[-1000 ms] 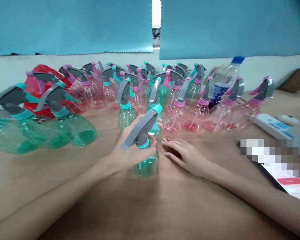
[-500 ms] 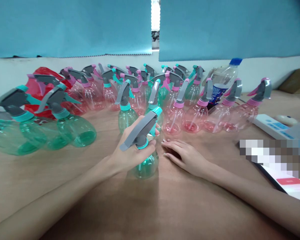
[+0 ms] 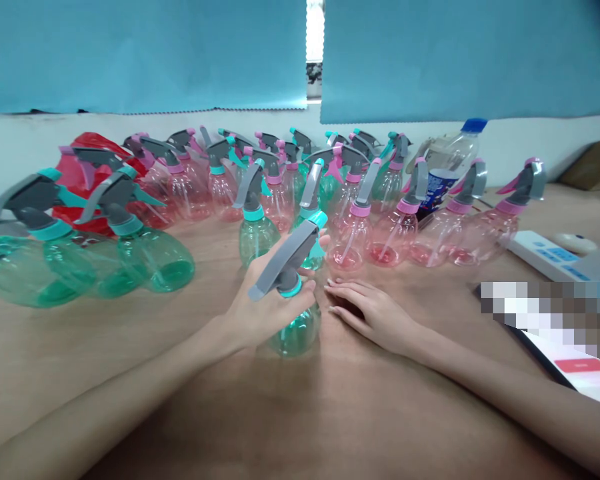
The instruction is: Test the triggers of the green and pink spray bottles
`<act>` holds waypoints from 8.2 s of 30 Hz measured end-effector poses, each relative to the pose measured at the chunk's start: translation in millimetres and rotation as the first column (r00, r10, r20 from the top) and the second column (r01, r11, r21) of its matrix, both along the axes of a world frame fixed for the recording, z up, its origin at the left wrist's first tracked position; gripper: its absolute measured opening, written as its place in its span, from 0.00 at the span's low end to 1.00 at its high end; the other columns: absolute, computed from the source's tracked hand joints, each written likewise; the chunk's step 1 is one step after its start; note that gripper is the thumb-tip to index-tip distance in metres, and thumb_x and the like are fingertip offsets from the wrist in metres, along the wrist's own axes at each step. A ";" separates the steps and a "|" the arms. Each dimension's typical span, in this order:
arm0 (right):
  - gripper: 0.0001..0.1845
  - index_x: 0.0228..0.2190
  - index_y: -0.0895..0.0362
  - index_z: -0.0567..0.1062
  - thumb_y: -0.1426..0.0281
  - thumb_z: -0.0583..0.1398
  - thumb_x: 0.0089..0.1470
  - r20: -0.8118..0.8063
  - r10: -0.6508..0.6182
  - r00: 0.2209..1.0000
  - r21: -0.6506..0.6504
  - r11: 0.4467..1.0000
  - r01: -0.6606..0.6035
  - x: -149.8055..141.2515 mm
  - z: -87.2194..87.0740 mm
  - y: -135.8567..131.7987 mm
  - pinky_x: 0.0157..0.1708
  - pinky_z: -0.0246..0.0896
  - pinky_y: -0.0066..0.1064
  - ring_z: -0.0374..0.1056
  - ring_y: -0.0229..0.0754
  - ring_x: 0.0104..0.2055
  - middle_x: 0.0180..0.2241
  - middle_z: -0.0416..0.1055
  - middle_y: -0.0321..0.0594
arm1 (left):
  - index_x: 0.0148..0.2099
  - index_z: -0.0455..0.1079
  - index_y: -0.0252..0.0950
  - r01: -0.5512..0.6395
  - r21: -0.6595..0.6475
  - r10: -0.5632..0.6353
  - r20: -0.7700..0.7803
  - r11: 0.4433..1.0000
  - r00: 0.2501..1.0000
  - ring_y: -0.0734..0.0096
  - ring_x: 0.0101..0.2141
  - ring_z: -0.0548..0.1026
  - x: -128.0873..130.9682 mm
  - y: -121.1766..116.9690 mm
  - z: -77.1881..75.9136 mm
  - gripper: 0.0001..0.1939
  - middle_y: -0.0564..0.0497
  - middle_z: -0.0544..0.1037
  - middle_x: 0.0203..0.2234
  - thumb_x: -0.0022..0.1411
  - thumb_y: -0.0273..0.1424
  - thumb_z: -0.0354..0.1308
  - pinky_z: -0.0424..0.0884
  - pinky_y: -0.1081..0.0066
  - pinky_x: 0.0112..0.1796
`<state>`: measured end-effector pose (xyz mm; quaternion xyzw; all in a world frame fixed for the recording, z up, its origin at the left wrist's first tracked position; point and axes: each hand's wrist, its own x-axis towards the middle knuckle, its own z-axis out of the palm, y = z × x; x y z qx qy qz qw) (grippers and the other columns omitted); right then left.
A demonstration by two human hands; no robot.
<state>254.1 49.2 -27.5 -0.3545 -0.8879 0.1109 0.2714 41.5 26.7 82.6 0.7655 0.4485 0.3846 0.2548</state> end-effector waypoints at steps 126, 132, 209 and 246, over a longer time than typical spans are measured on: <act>0.33 0.59 0.58 0.65 0.58 0.62 0.55 -0.203 -0.313 0.928 -0.281 0.926 0.251 -117.1 94.3 27.0 0.17 0.69 0.35 0.76 0.46 0.28 0.55 0.69 0.54 | 0.61 0.58 0.34 -0.388 0.113 0.400 -0.376 0.915 0.836 0.49 0.43 0.75 -142.7 4.2 9.5 0.33 0.44 0.76 0.39 0.59 0.41 0.62 0.70 0.58 0.42; 0.43 0.65 0.61 0.56 0.58 0.63 0.54 -0.159 -0.362 0.918 -0.462 0.849 0.255 -130.7 100.9 40.0 0.14 0.67 0.30 0.76 0.45 0.27 0.51 0.73 0.56 | 0.64 0.53 0.32 -0.382 0.070 0.380 -0.365 0.921 0.850 0.49 0.44 0.76 -140.4 22.6 8.3 0.36 0.42 0.77 0.41 0.59 0.37 0.61 0.71 0.58 0.43; 0.28 0.58 0.53 0.67 0.56 0.59 0.59 0.068 -0.045 0.997 -0.098 0.994 0.052 9.8 6.6 -10.2 0.57 0.62 0.55 0.63 0.56 0.61 0.58 0.68 0.49 | 0.40 0.64 0.40 0.102 -0.138 -0.084 0.130 0.985 0.988 0.73 0.23 0.65 -20.1 -0.6 6.7 0.09 0.56 0.68 0.26 0.54 0.30 0.54 0.61 0.70 0.25; 0.25 0.57 0.55 0.68 0.58 0.56 0.62 0.117 -0.062 0.991 -0.066 0.995 0.070 13.6 0.6 -7.2 0.58 0.62 0.52 0.63 0.53 0.61 0.58 0.68 0.45 | 0.43 0.61 0.42 0.148 -0.010 -0.145 0.145 0.989 0.979 0.77 0.22 0.60 -22.2 2.1 -3.9 0.12 0.60 0.63 0.26 0.56 0.24 0.54 0.63 0.74 0.27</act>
